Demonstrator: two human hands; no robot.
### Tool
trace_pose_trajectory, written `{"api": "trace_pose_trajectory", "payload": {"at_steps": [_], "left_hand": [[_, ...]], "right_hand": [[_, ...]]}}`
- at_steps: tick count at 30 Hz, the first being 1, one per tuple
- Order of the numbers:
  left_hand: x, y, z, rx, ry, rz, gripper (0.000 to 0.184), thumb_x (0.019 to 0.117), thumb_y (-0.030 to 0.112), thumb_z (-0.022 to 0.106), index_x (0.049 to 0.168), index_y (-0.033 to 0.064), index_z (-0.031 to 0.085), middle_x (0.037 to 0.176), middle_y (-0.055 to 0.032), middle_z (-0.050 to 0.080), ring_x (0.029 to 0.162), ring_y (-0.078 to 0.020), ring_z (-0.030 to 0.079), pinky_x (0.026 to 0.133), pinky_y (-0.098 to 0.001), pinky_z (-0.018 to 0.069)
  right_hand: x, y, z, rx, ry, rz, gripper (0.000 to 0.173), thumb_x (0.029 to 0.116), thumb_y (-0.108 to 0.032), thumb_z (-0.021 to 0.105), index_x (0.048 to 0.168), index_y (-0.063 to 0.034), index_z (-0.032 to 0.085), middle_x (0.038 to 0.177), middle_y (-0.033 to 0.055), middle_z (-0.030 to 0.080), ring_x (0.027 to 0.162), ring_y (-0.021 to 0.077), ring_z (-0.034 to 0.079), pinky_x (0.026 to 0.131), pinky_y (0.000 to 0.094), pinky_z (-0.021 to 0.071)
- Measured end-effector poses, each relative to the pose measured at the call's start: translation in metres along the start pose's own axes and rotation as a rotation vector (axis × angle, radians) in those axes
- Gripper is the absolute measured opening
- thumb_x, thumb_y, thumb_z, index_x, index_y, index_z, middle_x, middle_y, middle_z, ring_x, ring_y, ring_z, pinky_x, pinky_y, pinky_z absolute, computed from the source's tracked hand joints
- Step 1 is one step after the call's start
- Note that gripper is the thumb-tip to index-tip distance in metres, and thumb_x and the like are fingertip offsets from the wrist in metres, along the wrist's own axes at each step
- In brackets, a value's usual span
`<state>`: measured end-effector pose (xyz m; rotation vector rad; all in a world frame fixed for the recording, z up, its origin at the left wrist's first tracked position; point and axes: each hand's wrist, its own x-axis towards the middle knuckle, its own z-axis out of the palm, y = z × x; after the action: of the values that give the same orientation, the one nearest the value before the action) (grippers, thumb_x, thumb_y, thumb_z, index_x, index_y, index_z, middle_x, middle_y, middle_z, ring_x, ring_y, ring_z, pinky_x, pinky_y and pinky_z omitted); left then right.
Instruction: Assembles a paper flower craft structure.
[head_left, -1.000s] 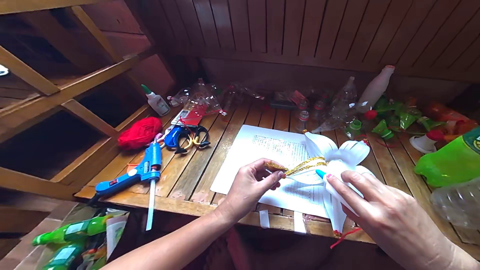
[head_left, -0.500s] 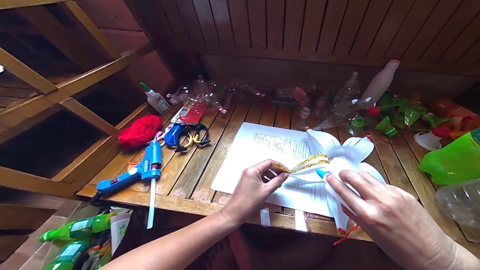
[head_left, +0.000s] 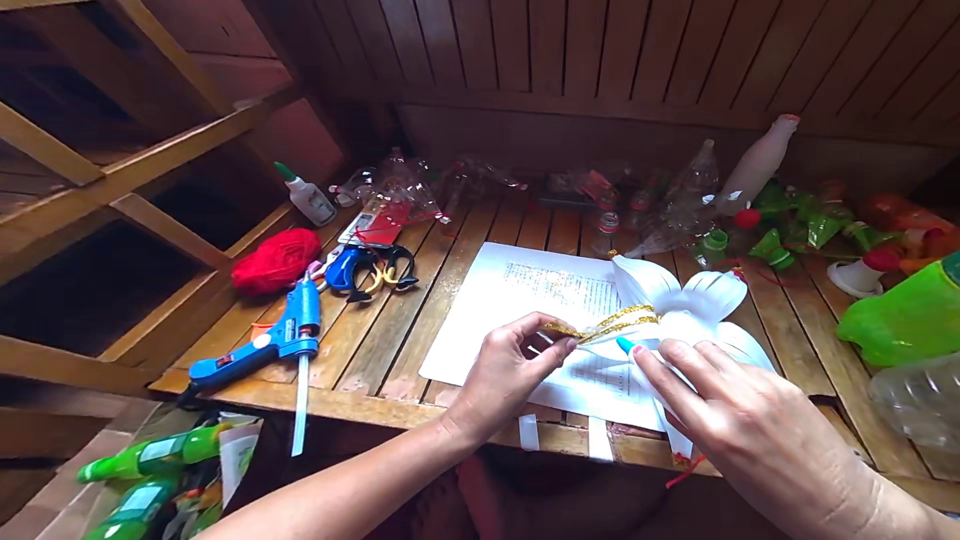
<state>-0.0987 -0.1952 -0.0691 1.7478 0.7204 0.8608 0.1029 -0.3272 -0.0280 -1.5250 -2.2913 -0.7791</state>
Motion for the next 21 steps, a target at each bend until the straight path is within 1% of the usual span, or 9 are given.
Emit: {"api": "trace_pose_trajectory", "payload": {"at_steps": [7, 12, 14, 21], "left_hand": [[-0.001, 0.0, -0.001, -0.005, -0.003, 0.002, 0.012, 0.0943, 0.009, 0.069, 0.106, 0.0042, 0.07, 0.09, 0.0043, 0.074, 0.074, -0.0002, 0.069, 0.07, -0.0158, 0.0581], [0.0, 0.001, 0.0, -0.019, -0.004, 0.0, 0.012, 0.0945, 0.009, 0.069, 0.105, 0.0043, 0.07, 0.089, 0.0043, 0.073, 0.074, -0.0001, 0.069, 0.07, -0.0159, 0.0582], [0.001, 0.001, 0.0, -0.011, -0.006, -0.006, 0.012, 0.0945, 0.009, 0.069, 0.106, 0.0041, 0.07, 0.089, 0.0041, 0.073, 0.074, 0.0002, 0.069, 0.07, -0.0156, 0.058], [0.002, 0.0, 0.004, 0.1, -0.035, 0.04, 0.014, 0.0952, 0.015, 0.069, 0.105, 0.0047, 0.071, 0.09, 0.0041, 0.072, 0.075, 0.0024, 0.068, 0.07, -0.0136, 0.0569]], "right_hand": [[-0.002, 0.002, -0.009, -0.017, 0.021, 0.023, 0.024, 0.0968, -0.009, 0.055, 0.112, -0.0027, 0.072, 0.091, 0.0137, 0.067, 0.065, 0.0281, 0.061, 0.044, 0.0331, 0.0402], [-0.008, 0.009, -0.008, -0.024, -0.003, 0.038, 0.024, 0.0941, -0.009, 0.058, 0.113, -0.0023, 0.072, 0.091, 0.0142, 0.067, 0.067, 0.0293, 0.063, 0.045, 0.034, 0.0424], [-0.009, 0.008, -0.006, -0.026, -0.002, 0.042, 0.024, 0.0939, -0.009, 0.058, 0.113, -0.0023, 0.072, 0.09, 0.0139, 0.067, 0.066, 0.0291, 0.063, 0.044, 0.0339, 0.0414], [-0.009, 0.008, -0.006, -0.019, -0.006, 0.037, 0.024, 0.0939, -0.008, 0.057, 0.112, -0.002, 0.072, 0.091, 0.0141, 0.066, 0.064, 0.029, 0.061, 0.044, 0.0336, 0.0409]]}}
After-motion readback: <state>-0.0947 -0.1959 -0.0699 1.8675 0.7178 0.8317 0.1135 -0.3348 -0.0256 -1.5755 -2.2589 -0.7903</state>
